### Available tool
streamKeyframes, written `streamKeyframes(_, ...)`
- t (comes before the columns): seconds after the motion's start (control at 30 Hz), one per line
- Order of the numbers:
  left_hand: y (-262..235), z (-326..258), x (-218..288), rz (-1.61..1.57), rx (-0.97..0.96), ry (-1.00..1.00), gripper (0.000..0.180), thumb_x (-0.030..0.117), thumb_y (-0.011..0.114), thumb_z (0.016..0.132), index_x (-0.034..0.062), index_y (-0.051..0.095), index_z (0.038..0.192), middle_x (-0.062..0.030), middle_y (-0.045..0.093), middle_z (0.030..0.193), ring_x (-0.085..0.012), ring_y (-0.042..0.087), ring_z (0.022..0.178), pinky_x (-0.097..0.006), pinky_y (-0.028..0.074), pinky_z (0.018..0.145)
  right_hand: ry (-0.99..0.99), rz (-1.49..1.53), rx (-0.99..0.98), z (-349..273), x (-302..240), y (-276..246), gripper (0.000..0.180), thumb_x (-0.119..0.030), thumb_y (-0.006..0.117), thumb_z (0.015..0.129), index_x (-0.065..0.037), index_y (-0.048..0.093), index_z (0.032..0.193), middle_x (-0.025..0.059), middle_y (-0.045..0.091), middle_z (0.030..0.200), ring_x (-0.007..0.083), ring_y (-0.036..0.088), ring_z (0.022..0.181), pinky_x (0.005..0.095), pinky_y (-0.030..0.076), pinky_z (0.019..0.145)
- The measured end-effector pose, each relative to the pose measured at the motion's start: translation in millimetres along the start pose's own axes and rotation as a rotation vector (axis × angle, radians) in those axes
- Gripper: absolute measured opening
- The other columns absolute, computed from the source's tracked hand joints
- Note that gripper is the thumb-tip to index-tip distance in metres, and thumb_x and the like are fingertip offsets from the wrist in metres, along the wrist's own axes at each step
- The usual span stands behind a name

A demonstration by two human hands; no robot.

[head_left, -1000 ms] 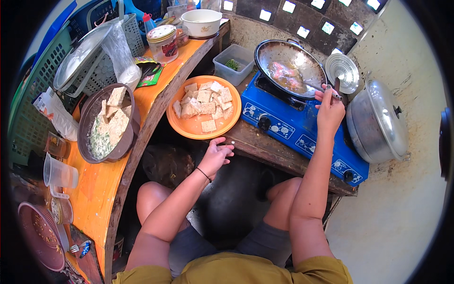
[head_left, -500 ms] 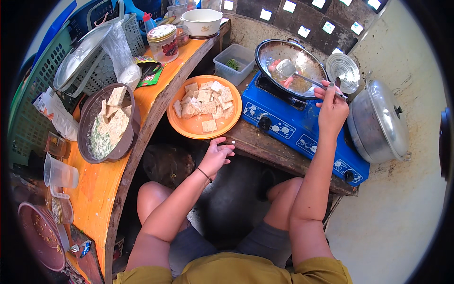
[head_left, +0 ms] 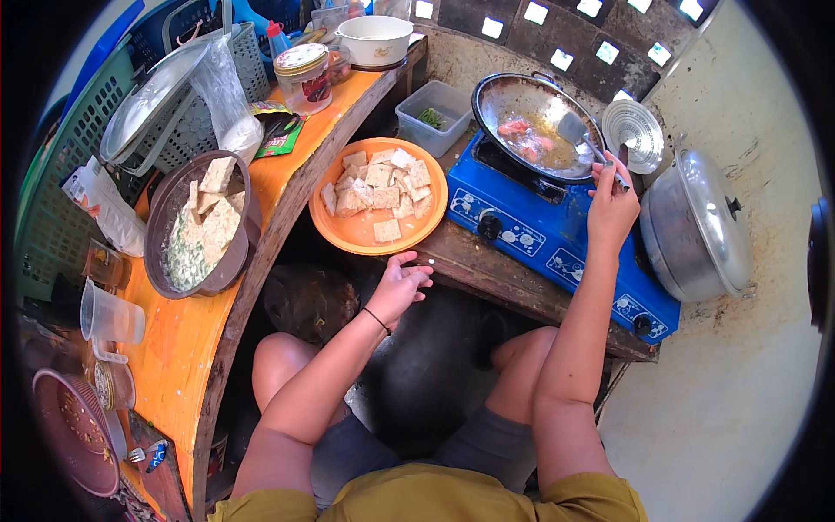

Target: The recorder prepares tofu slices by placing them in a bowl and then frying them in a pan on a portable stove.

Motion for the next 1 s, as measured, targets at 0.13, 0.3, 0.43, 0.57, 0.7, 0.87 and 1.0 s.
streamKeyframes(0.13,1.2,0.7,0.1,0.006,0.0,0.001,0.051,0.006,0.051,0.095,0.0047,0.031,0.142,-0.0122,0.062,0.121,-0.0146,0.061,0.094,-0.028,0.051,0.076,0.041,-0.055,-0.003,1.3,11.5,0.1,0.031,-0.024,0.054,0.102,-0.002,0.07,0.117,0.0115,0.075,0.091,0.0145,0.072,0.084,0.0272,0.056,0.061)
streamKeyframes(0.3,1.7,1.2,-1.3,0.008,-0.002,-0.001,0.051,0.007,0.051,0.096,0.0047,0.031,0.143,-0.0119,0.062,0.121,-0.0146,0.061,0.094,-0.028,0.051,0.076,0.079,-0.035,-0.028,0.5,12.0,3.4,0.034,-0.026,0.053,0.102,0.001,0.071,0.113,0.0118,0.075,0.088,0.0131,0.072,0.078,0.0263,0.056,0.06)
streamKeyframes(0.43,-0.7,3.3,-3.8,-0.013,-0.009,0.005,0.054,0.011,0.06,0.093,0.0031,0.033,0.14,-0.0128,0.061,0.121,-0.0165,0.062,0.098,-0.029,0.052,0.077,0.108,-0.015,-0.077,-2.1,3.0,6.5,0.035,-0.025,0.048,0.105,0.002,0.068,0.114,0.011,0.075,0.088,0.0128,0.072,0.079,0.024,0.052,0.059)
streamKeyframes(0.57,-0.1,4.5,-4.8,-0.018,-0.015,0.01,0.055,0.01,0.059,0.093,0.003,0.033,0.14,-0.0129,0.061,0.121,-0.0165,0.062,0.098,-0.029,0.052,0.077,0.088,0.015,-0.086,-3.6,-6.8,6.0,0.035,-0.026,0.048,0.105,0.002,0.069,0.111,0.0106,0.075,0.088,0.013,0.072,0.078,0.0237,0.052,0.058)
streamKeyframes(0.7,0.4,3.8,-4.0,-0.017,-0.013,0.007,0.055,0.009,0.058,0.092,0.0029,0.033,0.14,-0.0133,0.061,0.121,-0.0168,0.062,0.098,-0.029,0.052,0.077,0.053,0.015,-0.094,-5.9,-23.0,3.3,0.035,-0.025,0.047,0.105,0.002,0.07,0.109,0.0105,0.075,0.087,0.0126,0.072,0.079,0.0234,0.052,0.058)
streamKeyframes(0.87,-0.2,2.7,-2.7,-0.023,-0.011,0.006,0.055,0.009,0.058,0.091,0.0027,0.033,0.14,-0.0139,0.061,0.122,-0.017,0.062,0.099,-0.03,0.052,0.078,-0.028,0.065,-0.075,-7.5,-39.4,1.2,0.032,-0.023,0.049,0.103,0.001,0.071,0.108,0.0093,0.074,0.083,0.0118,0.071,0.075,0.0244,0.053,0.058)
streamKeyframes(1.0,-1.7,2.7,-2.8,-0.018,-0.011,0.008,0.056,0.009,0.058,0.091,0.0025,0.032,0.14,-0.0141,0.061,0.123,-0.0169,0.062,0.099,-0.029,0.052,0.078,-0.032,0.074,-0.061,-7.2,-37.2,2.7,0.031,-0.021,0.05,0.103,0.001,0.07,0.11,0.0097,0.074,0.085,0.0118,0.07,0.076,0.0242,0.052,0.059)
Point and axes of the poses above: each hand's wrist, its own z-axis towards the middle knuckle, its own y-axis out of the palm, x = y × z, the point moved 10 cm from there along z, towards the middle knuckle
